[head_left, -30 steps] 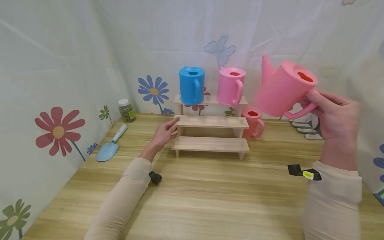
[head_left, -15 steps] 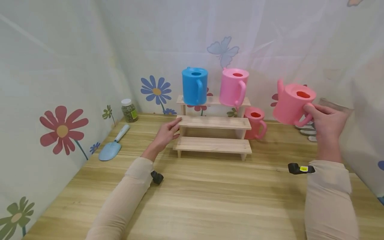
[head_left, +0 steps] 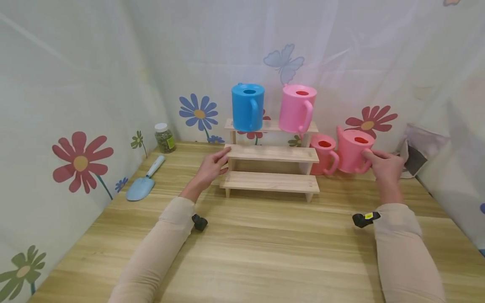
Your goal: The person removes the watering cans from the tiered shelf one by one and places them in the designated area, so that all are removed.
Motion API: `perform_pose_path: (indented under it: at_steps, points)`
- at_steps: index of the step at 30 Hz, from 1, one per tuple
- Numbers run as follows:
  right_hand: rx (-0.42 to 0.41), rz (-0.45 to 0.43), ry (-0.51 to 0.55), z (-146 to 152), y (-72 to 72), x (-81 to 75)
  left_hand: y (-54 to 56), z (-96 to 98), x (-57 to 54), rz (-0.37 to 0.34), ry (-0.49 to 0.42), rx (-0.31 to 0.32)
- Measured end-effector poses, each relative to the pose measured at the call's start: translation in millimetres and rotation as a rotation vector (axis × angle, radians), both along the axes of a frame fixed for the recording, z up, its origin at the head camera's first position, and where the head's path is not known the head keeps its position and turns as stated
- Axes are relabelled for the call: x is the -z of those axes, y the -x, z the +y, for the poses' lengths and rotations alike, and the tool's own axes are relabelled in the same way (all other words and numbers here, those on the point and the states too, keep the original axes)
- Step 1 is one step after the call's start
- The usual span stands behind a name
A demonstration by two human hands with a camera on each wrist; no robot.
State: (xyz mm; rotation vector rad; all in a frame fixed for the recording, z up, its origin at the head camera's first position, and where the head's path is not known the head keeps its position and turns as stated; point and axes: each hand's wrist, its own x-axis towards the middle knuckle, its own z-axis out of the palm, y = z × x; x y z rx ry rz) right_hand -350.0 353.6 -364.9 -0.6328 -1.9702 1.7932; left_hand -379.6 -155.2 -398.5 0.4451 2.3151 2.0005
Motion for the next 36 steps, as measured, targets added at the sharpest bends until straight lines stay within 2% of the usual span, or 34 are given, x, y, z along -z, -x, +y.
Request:
perform_pose_path:
  at_steps: [4,8,14,17,23,27,30,36]
  points:
    - [-0.016,-0.003,0.024,-1.2,5.3,16.9,-1.2,0.5,1.9,-0.002,-0.010,0.001]
    - [0.000,0.008,0.019,-6.8,8.5,26.1,-1.9,0.2,3.3,-0.003,-0.009,0.000]
    - [0.012,0.003,-0.068,-15.8,11.9,29.4,-1.7,-1.3,4.0,-0.005,-0.010,0.000]
    - [0.014,-0.010,-0.071,-16.7,12.6,28.9,-2.0,-1.0,3.3,-0.008,-0.010,-0.001]
    - [-0.028,-0.088,-0.131,-15.9,9.9,22.4,-3.6,-0.3,-1.2,0.004,0.000,0.009]
    - [-0.067,-0.109,-0.268,-14.3,5.0,15.1,-4.2,-0.8,-4.3,0.007,0.009,-0.004]
    - [-0.058,-0.121,-0.363,-11.9,0.4,8.5,-3.5,-0.4,-4.8,0.008,0.010,-0.004]
    - [-0.047,-0.063,-0.421,-17.4,-8.0,-12.5,-2.0,0.2,-3.1,-0.004,0.006,-0.003]
